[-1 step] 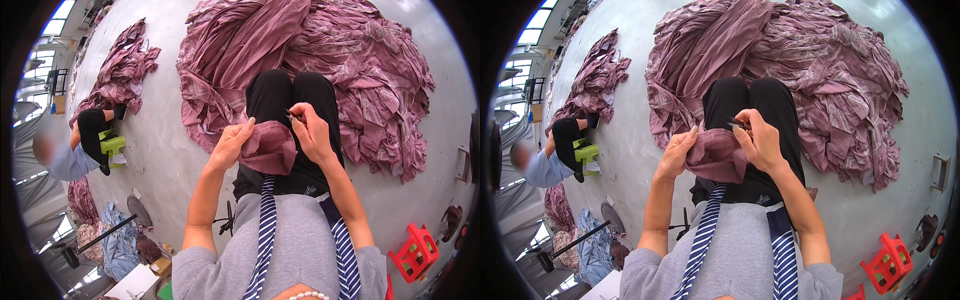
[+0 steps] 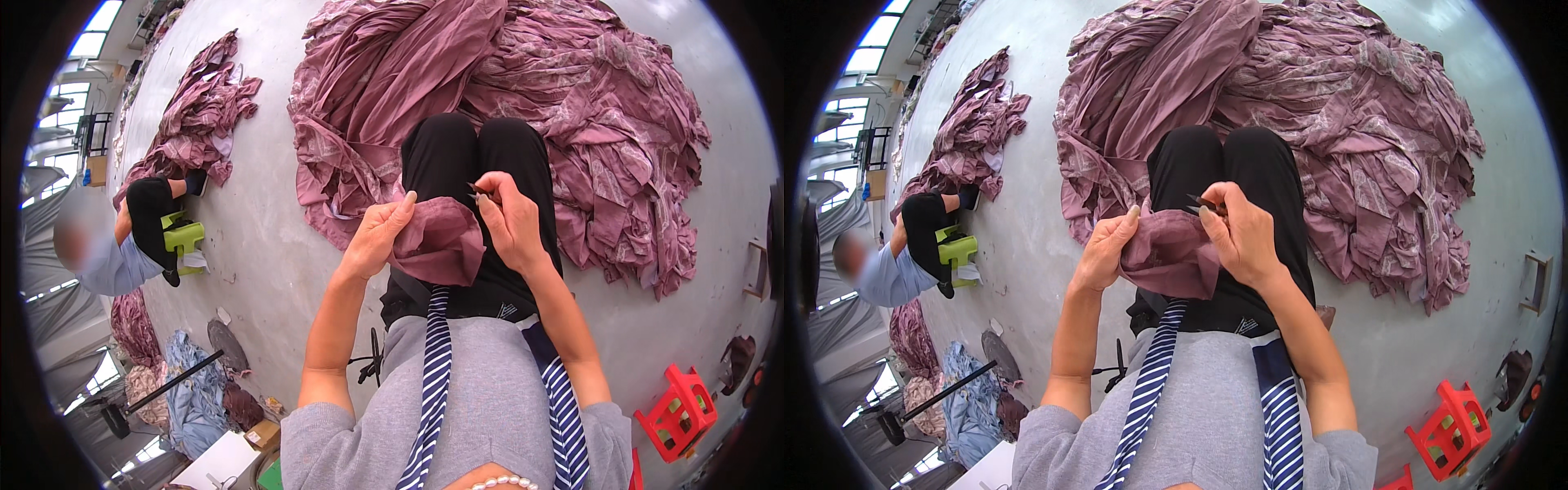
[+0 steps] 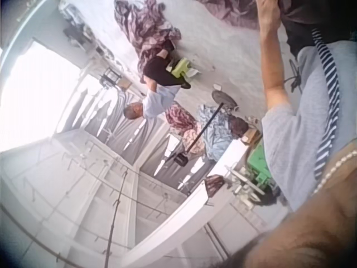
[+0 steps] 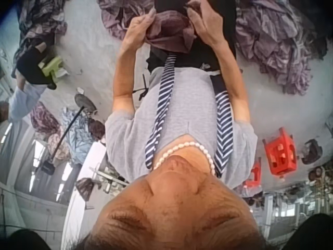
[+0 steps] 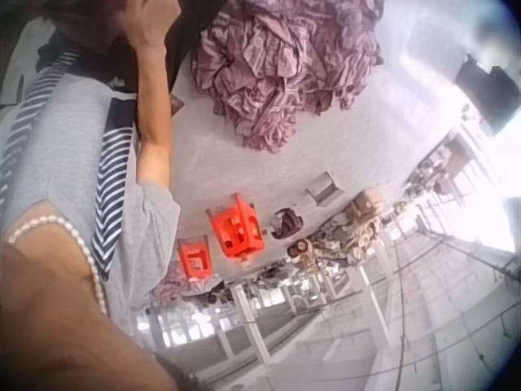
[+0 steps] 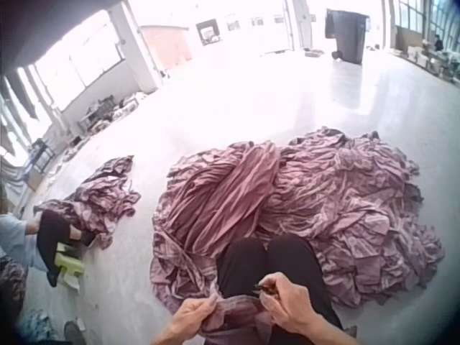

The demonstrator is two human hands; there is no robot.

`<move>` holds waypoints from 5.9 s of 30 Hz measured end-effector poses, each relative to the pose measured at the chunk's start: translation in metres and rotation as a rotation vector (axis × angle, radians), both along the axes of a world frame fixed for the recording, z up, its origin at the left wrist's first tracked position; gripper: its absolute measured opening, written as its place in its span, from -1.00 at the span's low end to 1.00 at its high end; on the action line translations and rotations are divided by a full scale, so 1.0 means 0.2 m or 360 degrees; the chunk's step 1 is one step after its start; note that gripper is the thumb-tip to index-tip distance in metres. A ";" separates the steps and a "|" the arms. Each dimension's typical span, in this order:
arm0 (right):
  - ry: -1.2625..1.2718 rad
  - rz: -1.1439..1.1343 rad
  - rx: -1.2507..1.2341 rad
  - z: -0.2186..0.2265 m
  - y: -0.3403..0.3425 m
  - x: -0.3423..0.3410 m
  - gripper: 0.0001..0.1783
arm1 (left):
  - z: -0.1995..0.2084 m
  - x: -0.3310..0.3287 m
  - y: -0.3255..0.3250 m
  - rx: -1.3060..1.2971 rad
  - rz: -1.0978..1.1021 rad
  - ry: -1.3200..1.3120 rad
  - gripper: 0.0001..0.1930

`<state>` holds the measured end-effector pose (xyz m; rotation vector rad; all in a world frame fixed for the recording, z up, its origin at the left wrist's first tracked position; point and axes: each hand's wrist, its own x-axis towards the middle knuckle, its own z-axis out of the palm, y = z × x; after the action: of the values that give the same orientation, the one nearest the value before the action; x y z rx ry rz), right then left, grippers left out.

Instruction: The person sits on the floor and repeatedly picks up pieces of pink patterned fabric from a large pile. Using small scissors, they trim loose threads and edges from each piece before placing it back on the pile.

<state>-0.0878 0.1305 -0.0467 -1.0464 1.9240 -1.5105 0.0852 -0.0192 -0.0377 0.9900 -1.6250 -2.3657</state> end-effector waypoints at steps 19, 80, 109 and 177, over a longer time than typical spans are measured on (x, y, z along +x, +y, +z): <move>0.0058 0.0134 -0.0114 0.02 -0.01 0.10 -0.76 | 0.03 -0.03 0.01 0.0079 -0.0023 0.0020 -0.61; 0.0209 -0.0304 0.0923 -0.68 0.88 -1.03 -0.87 | -0.16 -0.23 -0.22 -0.1307 -0.0481 -0.0292 -0.89; -0.0573 -0.0197 0.0663 -0.27 0.51 -0.84 -0.68 | -0.23 -0.77 0.47 -0.0736 -0.0682 0.0092 -0.74; 0.0321 -0.0266 0.0451 -0.23 0.78 -0.19 -0.76 | -0.03 -0.19 0.42 -0.1693 -0.1715 0.0534 -0.88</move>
<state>-0.1257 0.2855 -0.0931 -0.9600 2.3354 -1.2033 0.0468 0.0641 -0.0443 -0.5743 -3.0497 -1.2589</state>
